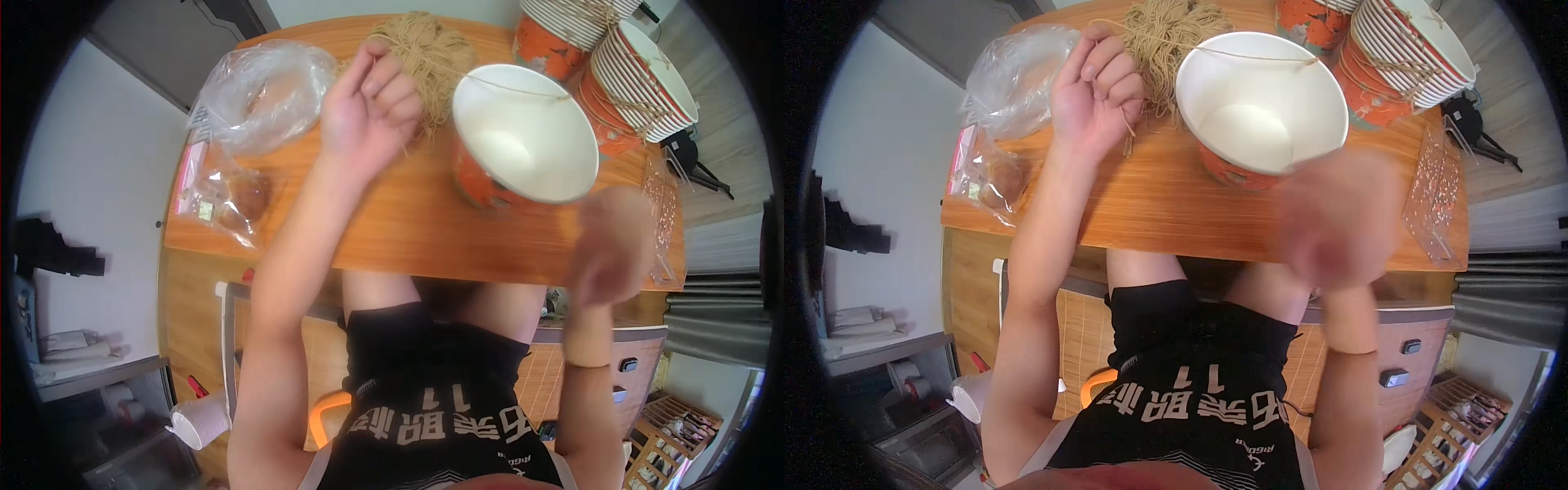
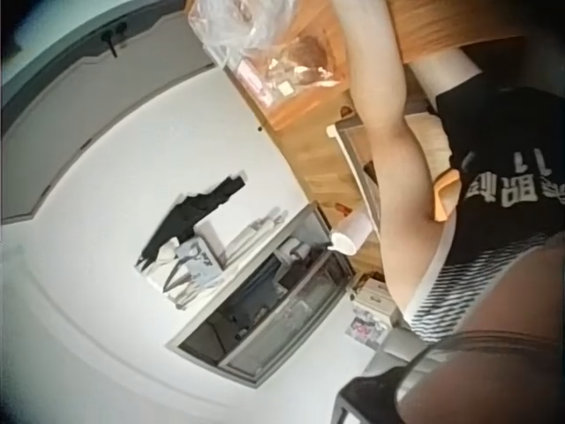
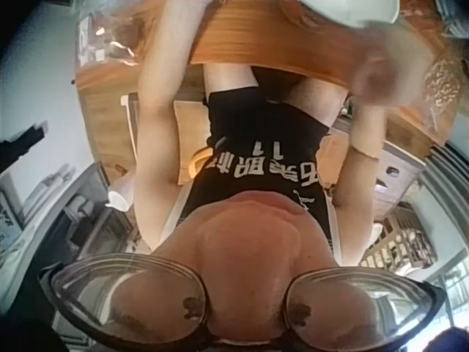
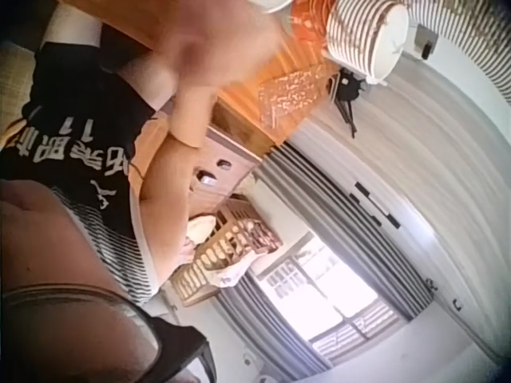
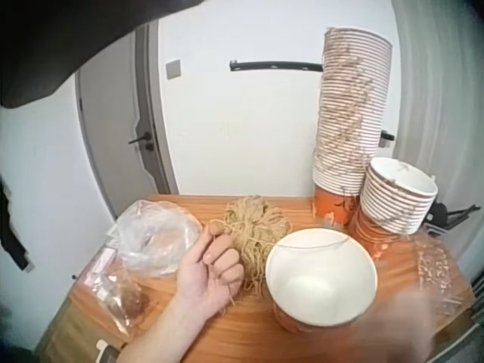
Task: Attaching hemp rope handles to paper buckets by threading them through holes and tying knots.
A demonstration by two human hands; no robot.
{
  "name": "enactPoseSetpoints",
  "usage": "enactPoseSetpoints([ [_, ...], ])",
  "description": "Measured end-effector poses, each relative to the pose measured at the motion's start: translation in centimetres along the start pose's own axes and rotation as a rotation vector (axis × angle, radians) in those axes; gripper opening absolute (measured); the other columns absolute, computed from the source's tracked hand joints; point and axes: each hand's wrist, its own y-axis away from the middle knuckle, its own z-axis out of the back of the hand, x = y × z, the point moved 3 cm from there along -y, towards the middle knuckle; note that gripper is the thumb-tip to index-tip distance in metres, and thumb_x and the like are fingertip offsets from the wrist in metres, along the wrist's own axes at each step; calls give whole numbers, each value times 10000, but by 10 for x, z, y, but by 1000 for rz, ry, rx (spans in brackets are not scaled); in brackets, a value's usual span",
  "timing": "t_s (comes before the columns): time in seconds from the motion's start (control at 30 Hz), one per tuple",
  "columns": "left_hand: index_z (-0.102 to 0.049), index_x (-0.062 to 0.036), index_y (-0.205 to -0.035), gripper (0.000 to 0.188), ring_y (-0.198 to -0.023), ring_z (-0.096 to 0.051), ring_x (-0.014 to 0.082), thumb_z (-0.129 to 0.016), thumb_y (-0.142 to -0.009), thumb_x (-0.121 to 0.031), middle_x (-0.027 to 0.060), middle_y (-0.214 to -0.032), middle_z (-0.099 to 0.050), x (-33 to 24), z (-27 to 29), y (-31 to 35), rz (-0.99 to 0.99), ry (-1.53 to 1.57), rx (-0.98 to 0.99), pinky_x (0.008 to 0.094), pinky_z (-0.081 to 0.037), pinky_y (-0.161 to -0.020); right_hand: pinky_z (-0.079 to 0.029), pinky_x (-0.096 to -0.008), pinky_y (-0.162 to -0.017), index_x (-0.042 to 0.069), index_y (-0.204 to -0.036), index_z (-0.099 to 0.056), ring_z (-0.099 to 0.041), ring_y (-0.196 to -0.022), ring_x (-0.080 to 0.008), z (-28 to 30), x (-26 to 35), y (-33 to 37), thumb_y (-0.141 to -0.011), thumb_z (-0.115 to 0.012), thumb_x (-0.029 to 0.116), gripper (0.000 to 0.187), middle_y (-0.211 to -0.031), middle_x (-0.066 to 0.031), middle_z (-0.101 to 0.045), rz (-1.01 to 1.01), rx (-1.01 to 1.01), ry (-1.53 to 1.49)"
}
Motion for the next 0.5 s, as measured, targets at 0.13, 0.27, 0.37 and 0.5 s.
enactPoseSetpoints([
  [0.13,-587,-77,-1065,273,-543,-261,88,-375,-1107,-244,-41,-668,-352,5,-4,-5,44,0,41,252,-245,-516,-522,-315,-660,53,-1153,-664,-662,-810,-180,-82,55,29,-815,-794,75,363,-1040,-88,-680,-553,136,-420],
  [0.27,-585,-79,-1067,272,-546,-264,92,-373,-1108,-246,-40,-665,-351,9,-5,-7,84,19,81,255,-255,-532,-533,-243,-636,21,-1308,-555,-656,-827,-118,-145,41,45,-913,-743,137,453,-1128,-81,-656,-1097,-103,-966],
  [0.37,-585,-82,-1064,277,-551,-271,92,-371,-1110,-252,-40,-662,-346,13,-6,-5,83,0,102,257,-263,-544,-539,-229,-615,8,-1263,-549,-662,-829,-118,-161,36,35,-984,-678,181,353,-1136,-89,-647,-1239,-149,-1171],
  [0.5,-584,-108,-1052,254,-568,-284,92,-384,-1106,-255,-47,-658,-336,24,-7,-5,59,-107,96,260,-282,-578,-534,-245,-588,6,-1118,-570,-668,-777,-120,-168,27,25,-998,-654,174,222,-977,-84,-672,-1089,-134,-1031],
])
